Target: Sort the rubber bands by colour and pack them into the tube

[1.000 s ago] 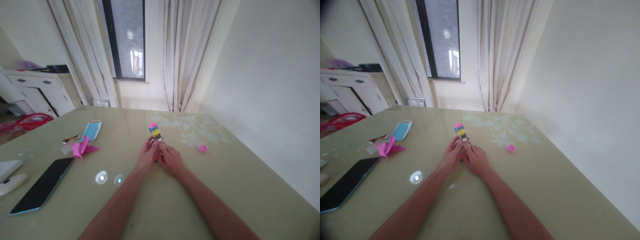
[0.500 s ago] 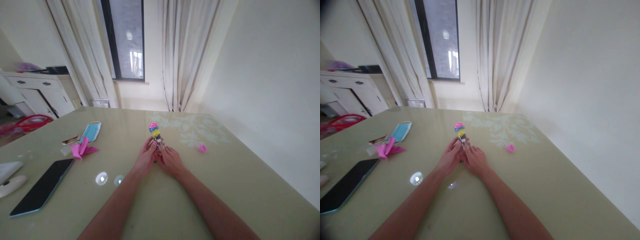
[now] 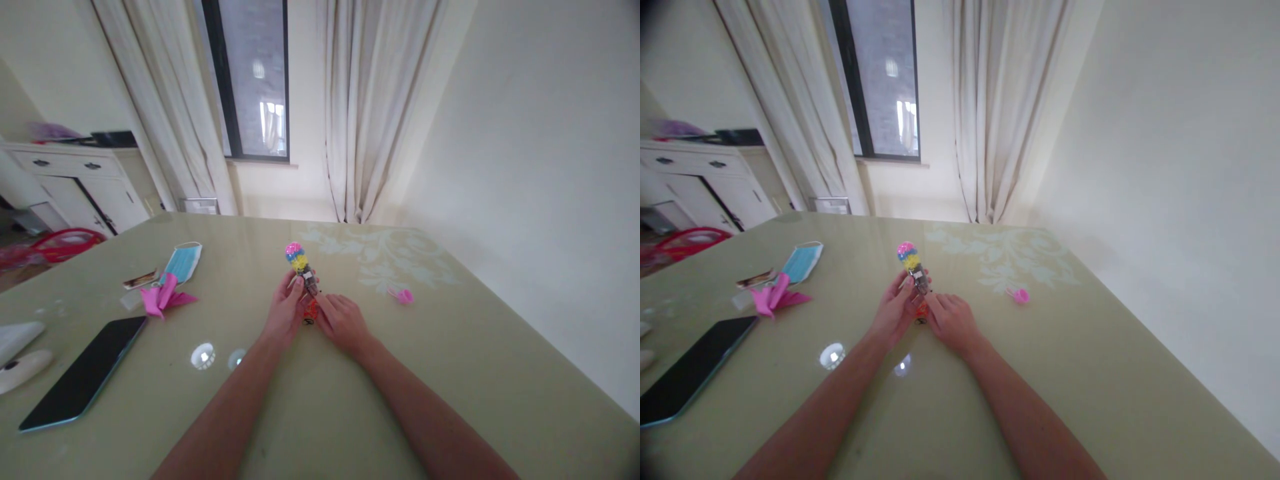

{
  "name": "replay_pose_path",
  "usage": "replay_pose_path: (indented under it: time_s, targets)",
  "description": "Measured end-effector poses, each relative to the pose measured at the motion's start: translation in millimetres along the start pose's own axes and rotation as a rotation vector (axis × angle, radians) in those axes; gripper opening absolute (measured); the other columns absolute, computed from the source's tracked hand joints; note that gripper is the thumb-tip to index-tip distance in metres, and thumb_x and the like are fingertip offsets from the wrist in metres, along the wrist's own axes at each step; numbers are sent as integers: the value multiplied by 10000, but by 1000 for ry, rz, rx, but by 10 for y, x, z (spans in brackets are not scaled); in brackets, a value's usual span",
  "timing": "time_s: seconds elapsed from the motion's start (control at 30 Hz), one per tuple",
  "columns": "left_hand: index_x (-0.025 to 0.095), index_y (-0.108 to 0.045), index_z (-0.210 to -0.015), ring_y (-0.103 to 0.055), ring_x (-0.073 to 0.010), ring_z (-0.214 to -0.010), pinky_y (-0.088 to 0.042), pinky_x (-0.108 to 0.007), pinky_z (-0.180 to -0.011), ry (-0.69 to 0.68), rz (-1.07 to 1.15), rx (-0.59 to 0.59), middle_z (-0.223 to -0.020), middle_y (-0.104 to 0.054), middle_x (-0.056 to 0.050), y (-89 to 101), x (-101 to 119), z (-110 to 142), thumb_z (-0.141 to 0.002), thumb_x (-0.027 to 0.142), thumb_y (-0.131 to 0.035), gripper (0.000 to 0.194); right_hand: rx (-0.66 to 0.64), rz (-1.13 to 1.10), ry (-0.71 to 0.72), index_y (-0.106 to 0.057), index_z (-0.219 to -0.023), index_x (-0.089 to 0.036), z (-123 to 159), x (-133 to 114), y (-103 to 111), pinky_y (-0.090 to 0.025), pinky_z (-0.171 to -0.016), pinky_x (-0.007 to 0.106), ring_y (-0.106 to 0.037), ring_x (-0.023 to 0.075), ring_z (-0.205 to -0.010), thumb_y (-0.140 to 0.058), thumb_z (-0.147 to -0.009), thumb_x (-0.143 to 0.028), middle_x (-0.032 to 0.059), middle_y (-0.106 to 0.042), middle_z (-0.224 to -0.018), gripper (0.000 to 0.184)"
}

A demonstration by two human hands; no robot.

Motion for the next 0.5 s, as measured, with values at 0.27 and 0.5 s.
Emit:
replay_pose_path:
  time_s: [0.27, 0.5]
  targets:
    - [210, -703, -1168, -751, -197, -985, -600, -309, -850, 94, 23, -88, -1159, -779, -90, -57, -73, 58, -817, 330, -865, 405, -56, 39, -54, -439, -1513, -98, -16, 7, -74, -499, -826, 371, -679, 256, -921, -525, -1036, -270, 145, -746, -1109, 514]
    - [214, -718, -1140, -741, -160, -979, -583, -261, -853, 14, 22, -5, -1156, -780, -69, -10, -20, 10, -800, 312, -881, 389, -89, 13, -49, -500, -1458, -140, -8, 2, -66, -476, -814, 344, -680, 234, -898, -541, -1030, -229, 99, -753, -1034, 439]
Point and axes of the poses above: each hand's wrist, its own z-axis away from the middle knuckle, its own y-axis out of the back of the hand, x = y × z, the point moved 3 cm from there along -z, towards the middle knuckle
